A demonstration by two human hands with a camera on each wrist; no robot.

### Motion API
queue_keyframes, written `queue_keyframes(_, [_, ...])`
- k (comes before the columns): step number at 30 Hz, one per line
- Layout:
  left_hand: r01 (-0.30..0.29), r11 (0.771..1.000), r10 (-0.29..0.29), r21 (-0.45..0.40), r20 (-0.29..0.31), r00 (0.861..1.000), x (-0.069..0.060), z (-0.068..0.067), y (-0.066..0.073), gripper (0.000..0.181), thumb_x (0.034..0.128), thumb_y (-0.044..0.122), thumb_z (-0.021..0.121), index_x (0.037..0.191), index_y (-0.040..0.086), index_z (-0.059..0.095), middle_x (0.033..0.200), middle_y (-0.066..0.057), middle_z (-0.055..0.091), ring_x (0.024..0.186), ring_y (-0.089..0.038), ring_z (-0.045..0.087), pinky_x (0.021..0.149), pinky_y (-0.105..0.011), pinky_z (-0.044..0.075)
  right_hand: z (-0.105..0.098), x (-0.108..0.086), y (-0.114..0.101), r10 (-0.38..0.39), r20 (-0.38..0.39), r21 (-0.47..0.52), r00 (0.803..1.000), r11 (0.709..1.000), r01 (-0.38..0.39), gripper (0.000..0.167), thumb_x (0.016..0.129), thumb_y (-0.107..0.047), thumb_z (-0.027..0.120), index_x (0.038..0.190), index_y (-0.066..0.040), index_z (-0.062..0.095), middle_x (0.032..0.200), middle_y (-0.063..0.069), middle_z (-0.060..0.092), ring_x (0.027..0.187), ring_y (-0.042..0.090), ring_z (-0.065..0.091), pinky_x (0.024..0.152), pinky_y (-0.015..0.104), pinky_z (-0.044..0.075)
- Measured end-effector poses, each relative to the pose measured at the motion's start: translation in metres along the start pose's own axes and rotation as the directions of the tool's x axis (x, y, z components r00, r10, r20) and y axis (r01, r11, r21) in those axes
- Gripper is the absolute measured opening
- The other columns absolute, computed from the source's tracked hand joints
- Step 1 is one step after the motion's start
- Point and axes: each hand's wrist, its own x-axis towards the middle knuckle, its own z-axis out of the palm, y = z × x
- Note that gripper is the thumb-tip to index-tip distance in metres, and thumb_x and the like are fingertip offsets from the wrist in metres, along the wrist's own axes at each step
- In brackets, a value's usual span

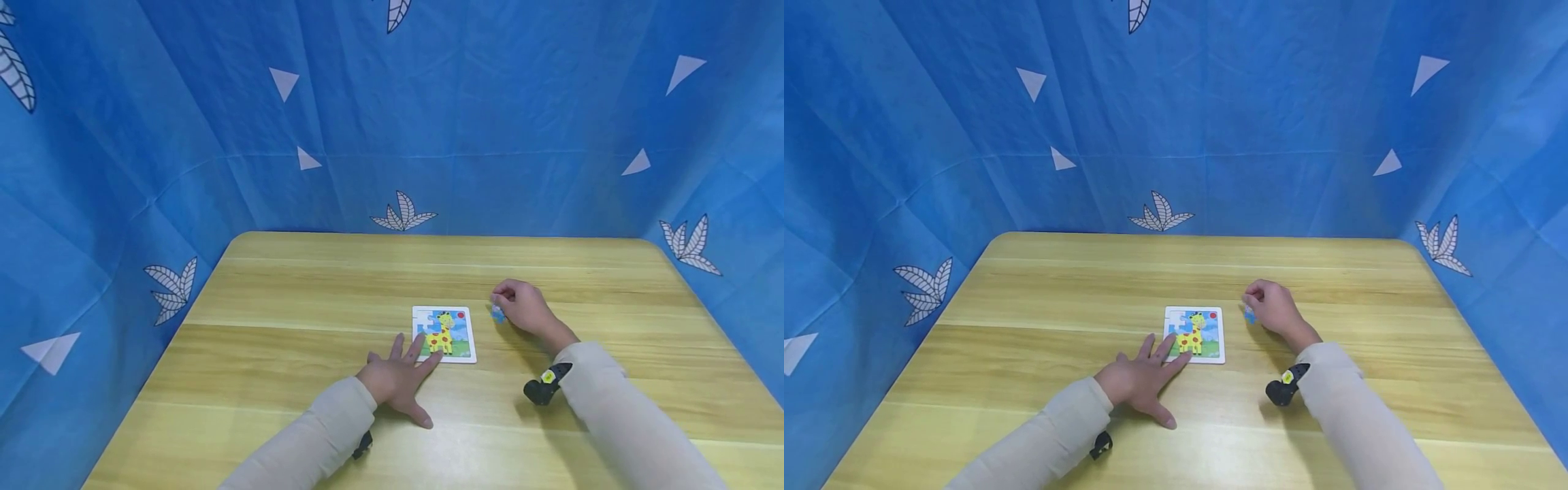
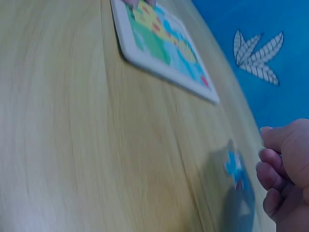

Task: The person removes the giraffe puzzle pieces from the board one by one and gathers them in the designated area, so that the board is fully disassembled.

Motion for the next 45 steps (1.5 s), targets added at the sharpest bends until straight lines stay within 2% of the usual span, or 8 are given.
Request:
queue_keyframes(6, [-0.007, 1.0, 0.007, -0.001, -0.004, 1.0, 0.0, 0.0, 0.001, 0.109, 0.0637, 0.072, 0.068, 0.15, 0.041, 0.01, 0.16, -0.003, -0.002, 0.144, -0.037, 0.005, 0.096, -0.07, 0.03, 0.004, -0.001, -0.017, -0.028, 0.036, 0.057, 0.999, 0.998, 0.025, 0.019, 0.095, -0.016, 0.055, 0.104, -0.002, 0.064, 0.091, 0.011, 0.065, 0.077, 0.018, 0.059, 0.065, 0.031, 0.047])
queue_keyframes(11, [-0.005, 1.0, 0.005, -0.005, -0.005, 1.0, 0.0, -0.001, 0.001, 0.109, 0.0633, 0.073, 0.068, 0.15, 0.041, 0.01, 0.16, -0.003, -0.003, 0.144, -0.037, 0.005, 0.096, -0.07, 0.03, 0.012, -0.001, -0.027, -0.071, 0.041, 0.073, 0.997, 0.995, 0.068, 0.017, 0.094, -0.015, 0.057, 0.102, -0.002, 0.066, 0.092, 0.011, 0.065, 0.08, 0.019, 0.058, 0.069, 0.032, 0.047])
queue_keyframes(21, [0.009, 1.0, -0.009, -0.003, -0.004, 1.0, 0.0, 0.0, 0.0, 0.109, 0.0622, 0.074, 0.067, 0.15, 0.042, 0.01, 0.16, -0.003, -0.002, 0.144, -0.038, 0.006, 0.096, -0.071, 0.029, 0.03, 0.0, -0.039, -0.075, 0.096, 0.12, 0.993, 0.991, 0.063, 0.016, 0.093, -0.014, 0.059, 0.102, -0.004, 0.067, 0.092, 0.008, 0.065, 0.082, 0.018, 0.057, 0.072, 0.031, 0.048])
queue_keyframes(28, [0.01, 1.0, -0.01, -0.004, 0.003, 1.0, 0.0, 0.001, 0.0, 0.11, 0.062, 0.074, 0.067, 0.15, 0.042, 0.009, 0.16, -0.003, -0.002, 0.144, -0.038, 0.006, 0.096, -0.071, 0.029, 0.042, 0.001, -0.047, -0.138, 0.123, 0.139, 0.983, 0.983, 0.12, 0.017, 0.093, -0.014, 0.059, 0.103, -0.004, 0.068, 0.092, 0.006, 0.066, 0.081, 0.015, 0.057, 0.072, 0.03, 0.048])
queue_keyframes(36, [0.007, 1.0, -0.007, -0.005, -0.01, 1.0, 0.001, 0.0, 0.0, 0.11, 0.0621, 0.074, 0.067, 0.15, 0.042, 0.01, 0.16, -0.003, -0.001, 0.144, -0.038, 0.006, 0.096, -0.071, 0.029, 0.049, 0.008, -0.059, -0.153, 0.169, 0.141, 0.974, 0.981, 0.13, 0.014, 0.093, -0.016, 0.059, 0.101, -0.008, 0.069, 0.089, 0.002, 0.065, 0.08, 0.015, 0.055, 0.073, 0.031, 0.047])
queue_keyframes(45, [0.003, 1.0, -0.003, 0.006, -0.012, 1.0, 0.002, 0.0, 0.0, 0.108, 0.0635, 0.073, 0.067, 0.15, 0.041, 0.012, 0.16, -0.003, 0.001, 0.144, -0.038, 0.008, 0.094, -0.07, 0.032, 0.054, 0.007, -0.07, -0.22, 0.235, 0.117, 0.947, 0.973, 0.197, 0.013, 0.092, -0.01, 0.06, 0.099, -0.006, 0.07, 0.092, 0.004, 0.065, 0.079, 0.013, 0.054, 0.072, 0.029, 0.046])
